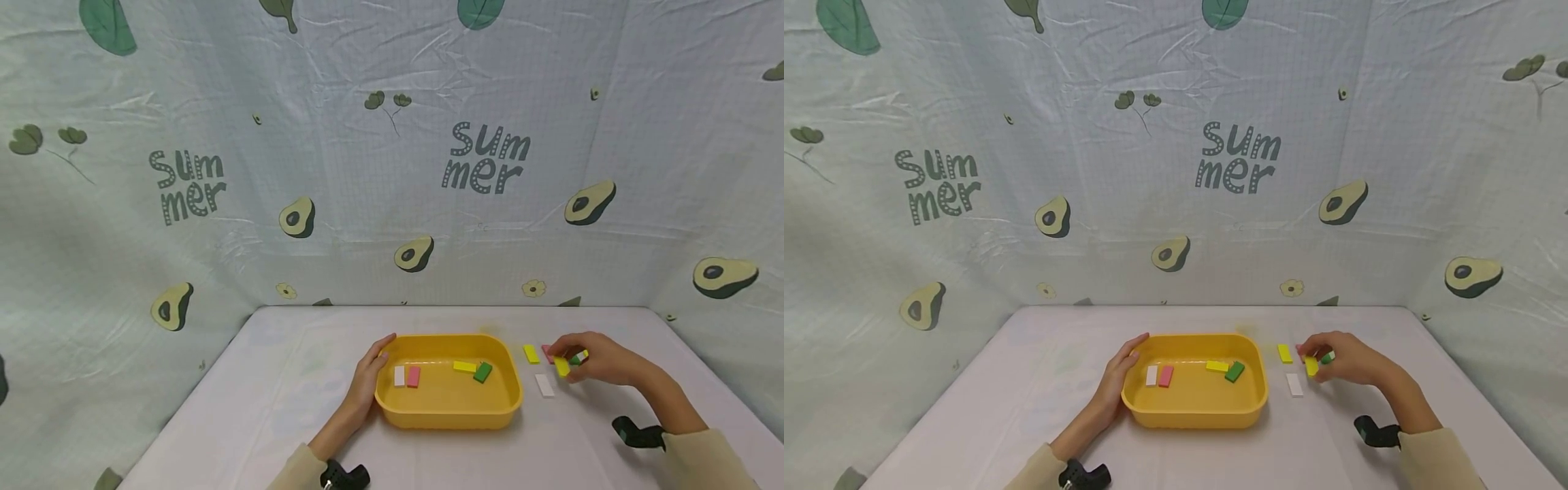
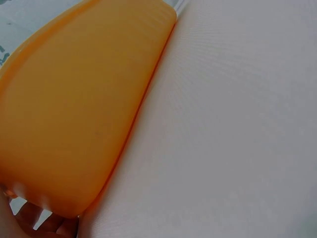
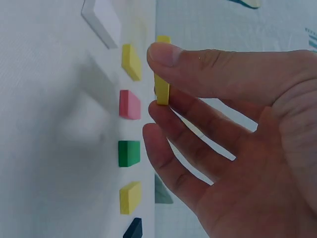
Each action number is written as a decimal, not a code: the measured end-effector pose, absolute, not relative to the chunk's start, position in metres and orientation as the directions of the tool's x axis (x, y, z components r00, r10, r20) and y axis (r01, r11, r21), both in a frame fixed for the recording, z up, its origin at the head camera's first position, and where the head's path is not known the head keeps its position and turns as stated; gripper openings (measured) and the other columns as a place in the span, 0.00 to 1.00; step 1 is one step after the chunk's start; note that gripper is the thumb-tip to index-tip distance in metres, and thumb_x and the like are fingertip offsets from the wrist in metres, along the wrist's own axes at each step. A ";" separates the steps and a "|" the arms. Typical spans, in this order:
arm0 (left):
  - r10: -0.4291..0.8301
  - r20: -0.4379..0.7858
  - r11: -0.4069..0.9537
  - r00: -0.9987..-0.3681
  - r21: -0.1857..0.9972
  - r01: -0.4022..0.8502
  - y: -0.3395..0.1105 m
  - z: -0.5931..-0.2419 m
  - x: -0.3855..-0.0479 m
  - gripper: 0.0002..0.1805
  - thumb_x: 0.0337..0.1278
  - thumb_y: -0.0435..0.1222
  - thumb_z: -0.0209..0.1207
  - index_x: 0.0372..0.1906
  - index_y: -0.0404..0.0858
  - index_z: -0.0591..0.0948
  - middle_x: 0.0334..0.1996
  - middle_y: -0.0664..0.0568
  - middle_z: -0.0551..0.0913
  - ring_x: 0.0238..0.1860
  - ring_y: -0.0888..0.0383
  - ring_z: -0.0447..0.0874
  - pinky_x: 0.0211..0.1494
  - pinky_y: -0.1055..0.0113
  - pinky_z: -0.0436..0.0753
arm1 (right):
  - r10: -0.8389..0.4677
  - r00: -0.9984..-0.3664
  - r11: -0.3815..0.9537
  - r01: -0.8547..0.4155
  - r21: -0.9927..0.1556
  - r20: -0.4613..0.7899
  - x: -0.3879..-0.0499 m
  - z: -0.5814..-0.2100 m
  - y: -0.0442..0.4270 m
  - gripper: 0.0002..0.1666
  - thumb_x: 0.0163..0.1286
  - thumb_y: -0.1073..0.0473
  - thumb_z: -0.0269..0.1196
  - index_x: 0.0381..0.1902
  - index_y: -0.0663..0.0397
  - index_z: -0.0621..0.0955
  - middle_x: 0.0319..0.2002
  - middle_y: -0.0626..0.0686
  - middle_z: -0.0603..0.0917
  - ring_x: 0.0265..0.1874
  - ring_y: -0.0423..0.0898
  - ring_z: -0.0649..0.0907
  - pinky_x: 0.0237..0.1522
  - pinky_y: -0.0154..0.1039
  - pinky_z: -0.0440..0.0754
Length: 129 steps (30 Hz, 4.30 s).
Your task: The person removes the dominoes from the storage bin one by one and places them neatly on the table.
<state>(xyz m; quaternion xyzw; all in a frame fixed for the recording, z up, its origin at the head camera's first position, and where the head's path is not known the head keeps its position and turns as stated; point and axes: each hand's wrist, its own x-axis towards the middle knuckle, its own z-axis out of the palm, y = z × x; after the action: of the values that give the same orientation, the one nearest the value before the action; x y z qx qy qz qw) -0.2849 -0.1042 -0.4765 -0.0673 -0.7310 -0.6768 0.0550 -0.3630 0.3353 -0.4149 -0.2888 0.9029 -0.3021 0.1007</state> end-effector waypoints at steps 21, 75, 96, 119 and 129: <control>0.017 0.166 0.085 -0.986 0.982 0.166 -0.104 -0.475 -0.284 0.26 0.82 0.38 0.39 0.78 0.39 0.66 0.80 0.42 0.63 0.81 0.41 0.56 0.85 0.41 0.51 | -0.576 -0.804 0.680 -0.370 -0.633 -0.149 -0.363 -0.423 0.341 0.23 0.52 0.65 0.77 0.48 0.56 0.87 0.48 0.54 0.85 0.45 0.51 0.78 0.43 0.35 0.85; 0.002 0.182 0.095 -0.983 0.979 0.181 -0.100 -0.473 -0.288 0.26 0.82 0.38 0.39 0.78 0.37 0.67 0.79 0.42 0.65 0.80 0.42 0.59 0.85 0.42 0.52 | -0.557 -0.830 0.679 -0.451 -0.579 -0.007 -0.368 -0.405 0.339 0.19 0.64 0.59 0.72 0.52 0.58 0.84 0.51 0.57 0.86 0.46 0.49 0.83 0.42 0.36 0.86; 0.001 0.184 0.094 -0.983 0.979 0.183 -0.101 -0.472 -0.289 0.26 0.82 0.38 0.39 0.77 0.38 0.67 0.79 0.41 0.64 0.81 0.41 0.57 0.85 0.41 0.51 | -0.659 -0.728 0.557 -0.642 -0.527 0.191 -0.360 -0.378 0.265 0.14 0.68 0.56 0.70 0.49 0.52 0.85 0.47 0.52 0.88 0.41 0.35 0.82 0.41 0.29 0.85; 0.008 0.180 0.103 -0.984 0.978 0.180 -0.103 -0.474 -0.291 0.26 0.82 0.38 0.39 0.78 0.39 0.67 0.80 0.42 0.63 0.82 0.41 0.56 0.85 0.42 0.52 | -0.727 -0.651 0.450 -0.691 -0.566 0.217 -0.343 -0.373 0.152 0.17 0.70 0.58 0.68 0.54 0.57 0.83 0.51 0.58 0.87 0.45 0.45 0.83 0.46 0.31 0.86; 0.022 0.184 0.110 -0.983 0.976 0.186 -0.105 -0.477 -0.288 0.26 0.82 0.39 0.40 0.78 0.38 0.67 0.79 0.44 0.64 0.82 0.43 0.56 0.85 0.43 0.52 | -0.734 -0.670 0.537 -0.673 -0.508 0.111 -0.327 -0.405 0.101 0.21 0.70 0.58 0.67 0.59 0.60 0.82 0.55 0.57 0.86 0.54 0.54 0.83 0.61 0.55 0.84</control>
<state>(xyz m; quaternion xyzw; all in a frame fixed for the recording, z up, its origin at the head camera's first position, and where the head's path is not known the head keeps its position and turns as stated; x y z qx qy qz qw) -0.2878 -0.1046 -0.4773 -0.0700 -0.7423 -0.6635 0.0617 -0.3266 0.1007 -0.4050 -0.4023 0.8748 -0.2638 0.0578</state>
